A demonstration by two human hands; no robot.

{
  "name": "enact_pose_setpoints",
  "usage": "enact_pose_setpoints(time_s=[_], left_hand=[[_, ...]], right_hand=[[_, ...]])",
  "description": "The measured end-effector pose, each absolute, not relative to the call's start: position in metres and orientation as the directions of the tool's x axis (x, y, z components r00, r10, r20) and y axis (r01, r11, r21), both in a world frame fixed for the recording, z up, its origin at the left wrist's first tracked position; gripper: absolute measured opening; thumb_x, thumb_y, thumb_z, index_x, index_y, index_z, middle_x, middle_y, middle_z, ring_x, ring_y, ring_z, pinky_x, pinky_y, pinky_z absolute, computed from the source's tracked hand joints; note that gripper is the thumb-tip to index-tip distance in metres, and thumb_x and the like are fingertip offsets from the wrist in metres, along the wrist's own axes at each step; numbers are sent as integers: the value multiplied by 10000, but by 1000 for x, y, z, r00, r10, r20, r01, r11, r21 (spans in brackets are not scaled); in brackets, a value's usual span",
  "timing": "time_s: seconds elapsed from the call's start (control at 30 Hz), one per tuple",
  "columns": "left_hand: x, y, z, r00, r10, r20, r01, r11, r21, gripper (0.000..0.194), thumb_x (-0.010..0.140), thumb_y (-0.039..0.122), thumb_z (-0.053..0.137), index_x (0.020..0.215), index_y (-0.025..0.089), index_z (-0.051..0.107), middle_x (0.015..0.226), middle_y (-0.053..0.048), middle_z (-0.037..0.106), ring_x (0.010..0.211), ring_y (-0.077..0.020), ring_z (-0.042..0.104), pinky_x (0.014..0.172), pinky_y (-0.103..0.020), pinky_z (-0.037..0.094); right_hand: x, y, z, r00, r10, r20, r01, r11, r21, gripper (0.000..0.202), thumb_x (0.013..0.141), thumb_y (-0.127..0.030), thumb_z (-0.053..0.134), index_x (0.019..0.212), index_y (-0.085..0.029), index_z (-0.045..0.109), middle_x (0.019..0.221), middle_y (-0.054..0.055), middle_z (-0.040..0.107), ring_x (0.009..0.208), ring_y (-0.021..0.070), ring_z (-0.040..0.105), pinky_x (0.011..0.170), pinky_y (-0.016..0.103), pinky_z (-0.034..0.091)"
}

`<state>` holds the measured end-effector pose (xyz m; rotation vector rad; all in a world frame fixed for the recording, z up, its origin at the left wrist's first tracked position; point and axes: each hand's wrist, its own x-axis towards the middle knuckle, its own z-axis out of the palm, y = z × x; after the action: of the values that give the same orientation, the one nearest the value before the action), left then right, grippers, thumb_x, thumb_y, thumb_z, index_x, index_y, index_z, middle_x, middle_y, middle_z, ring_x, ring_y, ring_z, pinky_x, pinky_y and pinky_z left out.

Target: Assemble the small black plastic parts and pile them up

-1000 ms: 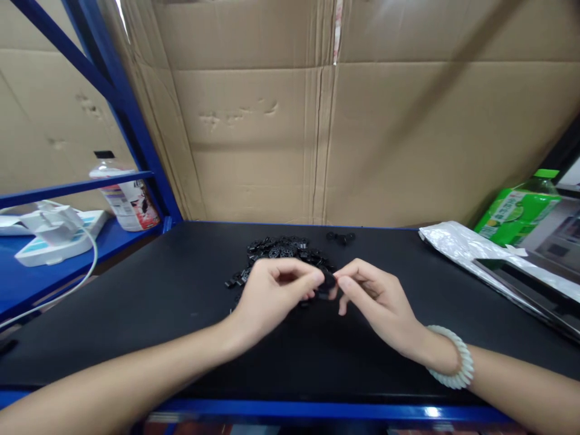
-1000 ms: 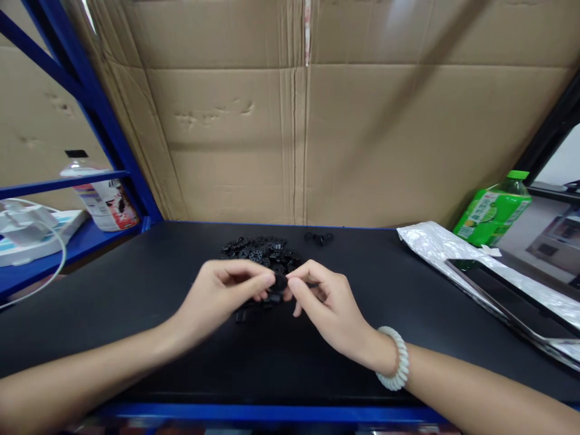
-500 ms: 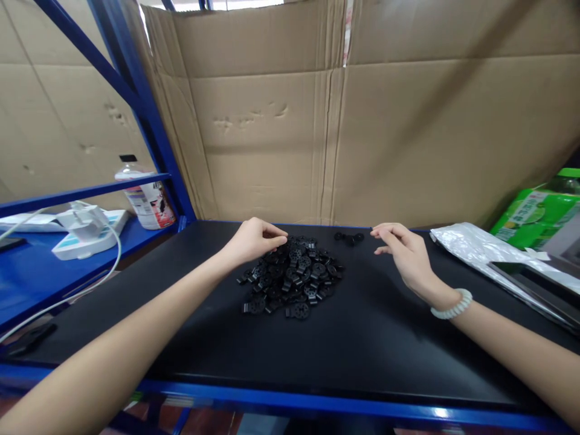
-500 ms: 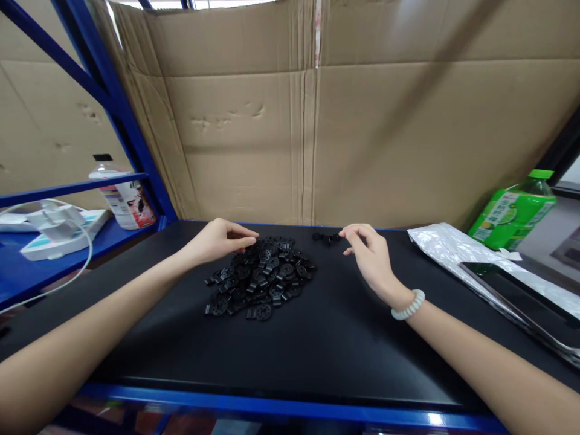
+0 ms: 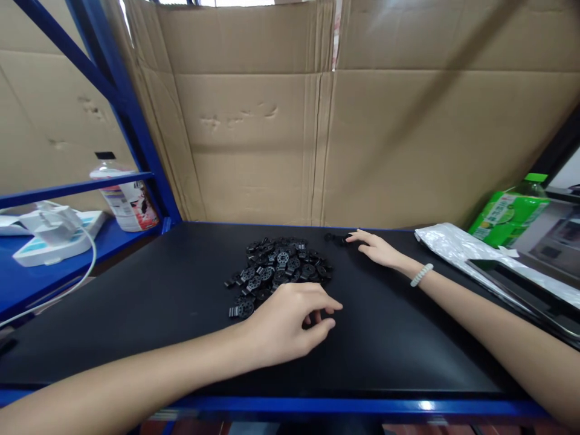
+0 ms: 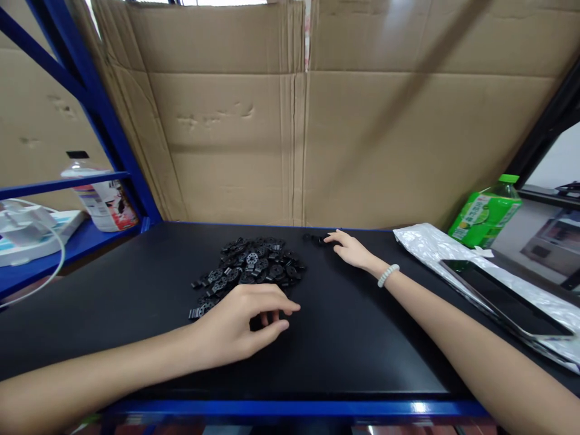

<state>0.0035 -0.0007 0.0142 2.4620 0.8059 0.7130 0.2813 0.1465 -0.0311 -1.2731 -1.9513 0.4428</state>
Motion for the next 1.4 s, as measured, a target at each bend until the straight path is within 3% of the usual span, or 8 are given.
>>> enact_pose_setpoints(time_s=[0.13, 0.27, 0.47, 0.63, 0.77, 1.1, 1.4], left_hand=[[3, -2, 20, 672, 650, 355, 375, -712, 594, 225, 824, 138, 568, 990, 157, 720, 885, -72, 700, 698, -151, 646, 649, -238, 533], [4, 2, 20, 587, 716, 378, 372, -654, 659, 209, 814, 119, 566, 949, 160, 721, 857, -64, 704, 699, -149, 653, 616, -231, 527], [2, 7, 15, 440, 809, 390, 302, -542, 784, 94, 786, 134, 611, 865, 179, 586, 962, -54, 648, 862, -164, 643, 762, -271, 556], [2, 6, 16, 488, 807, 332, 190, -470, 862, 332, 716, 156, 727, 918, 210, 470, 1144, -56, 567, 1039, -180, 604, 901, -320, 527], [2, 6, 19, 508, 832, 223, 92, -309, 946, 367, 698, 132, 739, 910, 213, 450, 1132, -47, 578, 985, -168, 633, 908, -346, 520], [4, 7, 25, 400, 914, 75, -86, -44, 995, 373, 592, 144, 825, 896, 161, 609, 830, -15, 661, 793, -147, 641, 785, -288, 515], [6, -1, 27, 322, 946, 39, -199, 28, 980, 320, 541, 169, 876, 749, 159, 633, 644, 39, 626, 669, -103, 605, 707, -225, 486]], right_hand=[[282, 142, -23, -188, 882, 432, 600, 452, -661, 188, 786, -246, 539, 885, -200, 692, 1035, 88, 709, 1099, 263, 599, 1024, 490, 389], [269, 120, -6, -187, 861, 474, 525, 495, -692, 211, 818, -350, 560, 858, -160, 644, 950, 112, 697, 916, 237, 653, 906, 433, 484], [232, 62, 15, -414, 808, 419, 361, 569, -739, 161, 861, -311, 559, 959, -188, 588, 870, 43, 657, 816, 174, 644, 780, 326, 516], [215, 30, 24, -541, 779, 316, 259, 512, -819, 133, 879, -274, 563, 990, -199, 567, 847, 15, 637, 790, 151, 620, 739, 285, 496], [212, 25, 25, -562, 772, 297, 307, 528, -792, 145, 911, -282, 511, 880, -187, 616, 838, 21, 625, 792, 154, 588, 734, 284, 475], [204, 17, 24, -535, 784, 313, 129, 443, -887, 132, 877, -296, 589, 970, -204, 574, 787, 2, 609, 739, 131, 588, 699, 263, 493], [192, -1, 19, -368, 867, 335, 113, 400, -910, 127, 813, -307, 668, 824, -182, 685, 716, 16, 668, 614, 119, 600, 575, 228, 506]])
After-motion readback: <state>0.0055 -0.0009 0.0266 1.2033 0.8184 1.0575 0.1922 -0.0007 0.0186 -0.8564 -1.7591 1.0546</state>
